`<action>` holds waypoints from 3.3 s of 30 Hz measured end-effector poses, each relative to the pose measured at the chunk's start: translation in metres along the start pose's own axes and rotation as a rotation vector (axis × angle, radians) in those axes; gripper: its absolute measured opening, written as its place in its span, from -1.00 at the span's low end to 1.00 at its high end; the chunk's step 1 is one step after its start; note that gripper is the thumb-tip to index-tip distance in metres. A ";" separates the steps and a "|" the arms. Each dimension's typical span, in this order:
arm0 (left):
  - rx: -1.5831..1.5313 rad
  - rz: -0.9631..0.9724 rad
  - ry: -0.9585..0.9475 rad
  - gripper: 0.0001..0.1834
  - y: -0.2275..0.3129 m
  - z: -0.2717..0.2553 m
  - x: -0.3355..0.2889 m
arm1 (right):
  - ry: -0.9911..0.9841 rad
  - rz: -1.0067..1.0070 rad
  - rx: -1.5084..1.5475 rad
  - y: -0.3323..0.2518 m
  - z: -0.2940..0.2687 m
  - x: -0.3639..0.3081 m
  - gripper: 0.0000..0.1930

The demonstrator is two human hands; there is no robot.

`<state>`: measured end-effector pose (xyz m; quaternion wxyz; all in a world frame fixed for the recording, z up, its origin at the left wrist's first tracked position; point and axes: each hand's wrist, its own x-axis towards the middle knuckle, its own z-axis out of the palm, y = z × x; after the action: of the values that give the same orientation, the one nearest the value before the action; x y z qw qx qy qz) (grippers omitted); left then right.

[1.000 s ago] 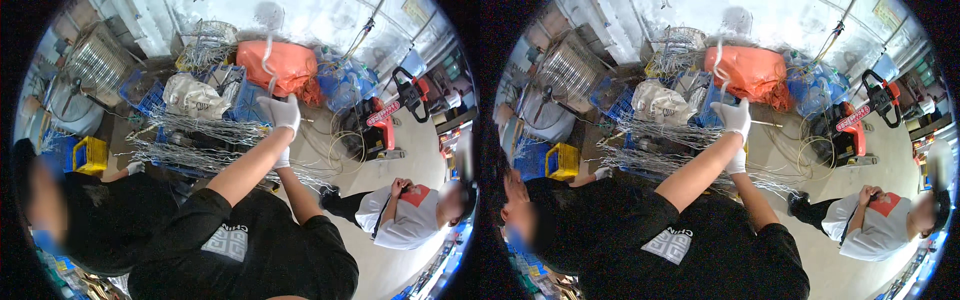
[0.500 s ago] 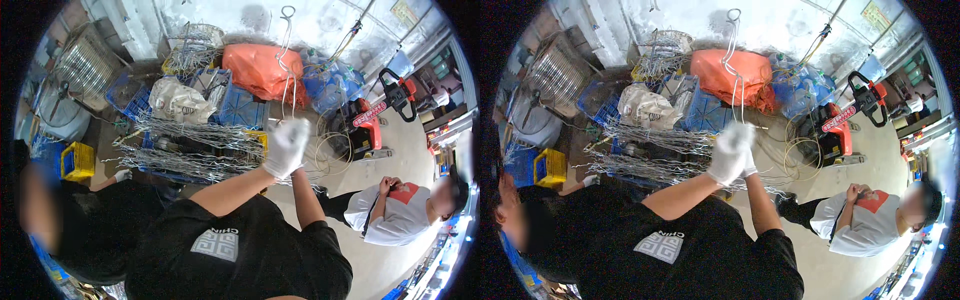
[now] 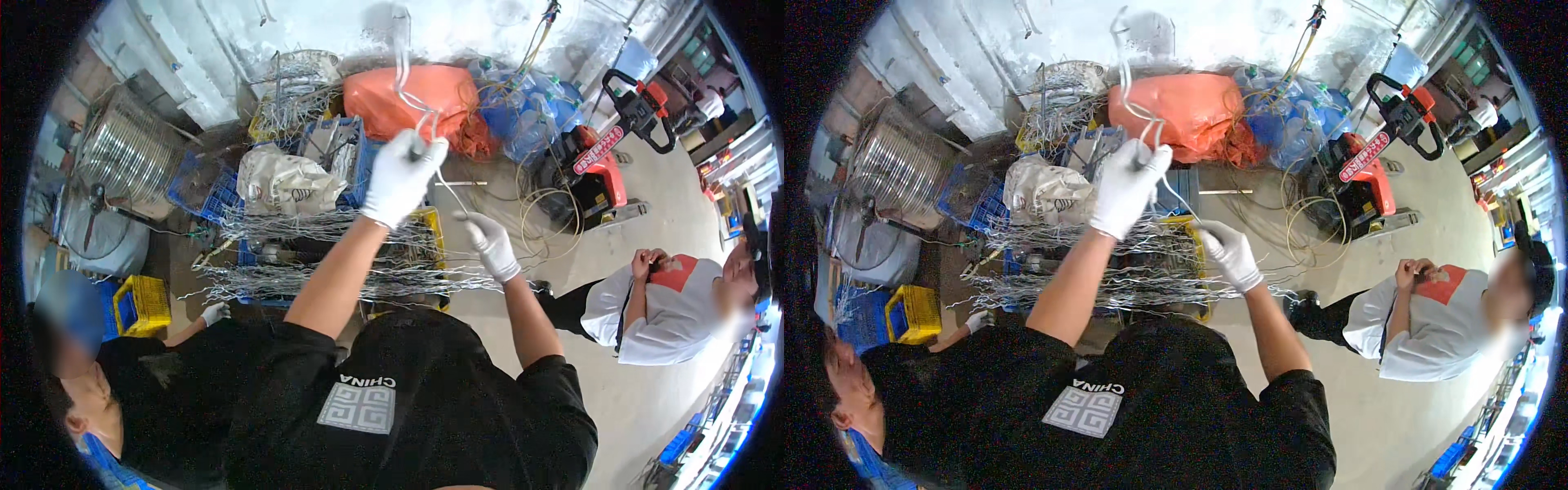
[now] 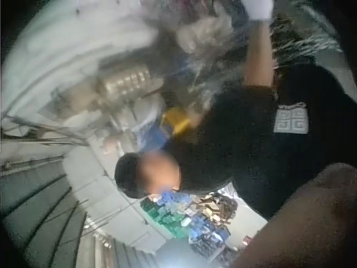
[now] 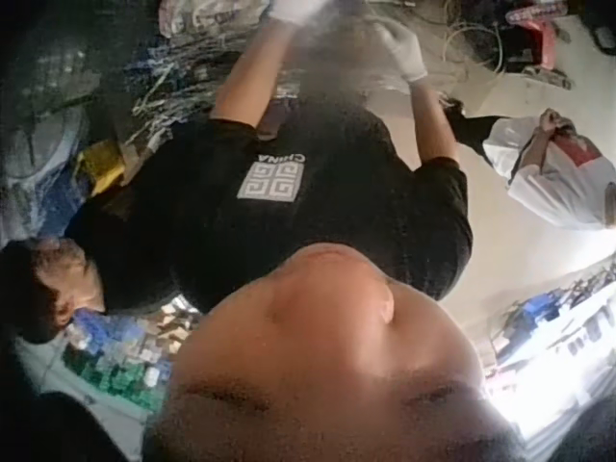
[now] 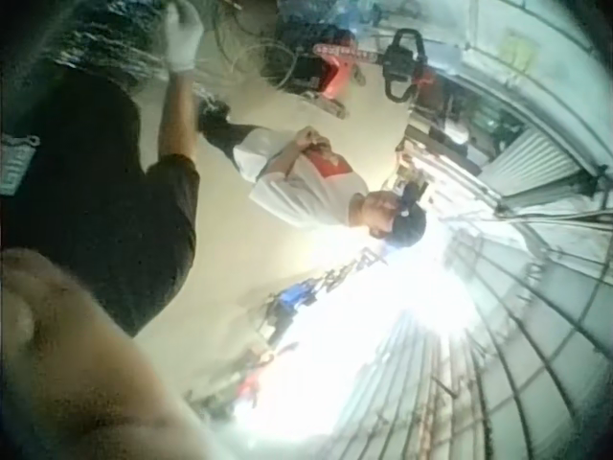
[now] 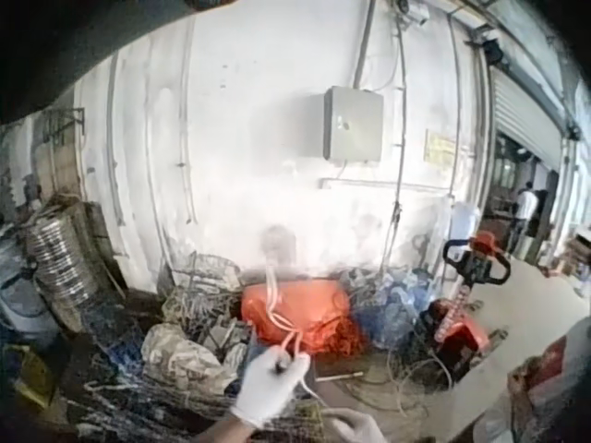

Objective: The recorder is inspecting and organizing bent metal wire components on a factory floor.

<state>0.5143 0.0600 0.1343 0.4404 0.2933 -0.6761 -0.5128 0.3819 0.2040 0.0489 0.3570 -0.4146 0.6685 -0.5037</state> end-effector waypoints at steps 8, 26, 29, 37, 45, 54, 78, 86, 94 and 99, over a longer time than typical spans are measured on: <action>0.025 -0.123 -0.020 -0.64 -0.023 -0.029 0.011 | 0.020 0.102 0.021 -0.004 0.011 0.013 -0.70; 0.104 -0.032 -0.315 -0.79 -0.012 -0.098 0.012 | 0.630 -0.454 -0.401 -0.023 0.040 0.013 -0.80; 0.198 -0.062 -0.263 -0.73 -0.011 -0.093 0.011 | 0.641 -0.425 -0.399 -0.017 0.036 0.011 -0.80; 0.180 -0.137 -0.383 -0.72 0.014 -0.080 0.018 | 0.570 -0.155 -0.182 0.018 0.040 0.013 -0.71; 0.305 0.225 -0.908 -0.73 0.014 -0.058 -0.009 | -0.542 0.092 0.394 -0.043 0.025 0.017 -0.67; 0.431 0.110 -0.611 -0.83 -0.004 -0.043 -0.018 | -0.166 0.116 0.249 -0.032 0.048 0.034 -0.59; 1.406 0.974 -0.358 -0.48 -0.008 -0.159 0.084 | 0.496 -0.293 -0.479 -0.071 -0.078 0.050 -0.56; 1.743 0.963 -0.106 -0.40 -0.006 -0.210 0.068 | 0.517 -0.209 -0.451 -0.059 -0.066 0.052 -0.53; 1.762 0.973 -0.063 -0.44 0.005 -0.206 0.063 | 0.084 -0.142 -0.274 -0.047 -0.043 0.051 -0.62; 1.766 1.062 -0.089 -0.48 0.025 -0.198 0.077 | -0.290 -0.246 -0.292 -0.068 0.011 0.052 -0.54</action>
<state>0.6592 -0.0839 0.1976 0.2121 0.1566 -0.8699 0.4168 0.3844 0.1419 0.1091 0.3214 -0.6080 0.6206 -0.3766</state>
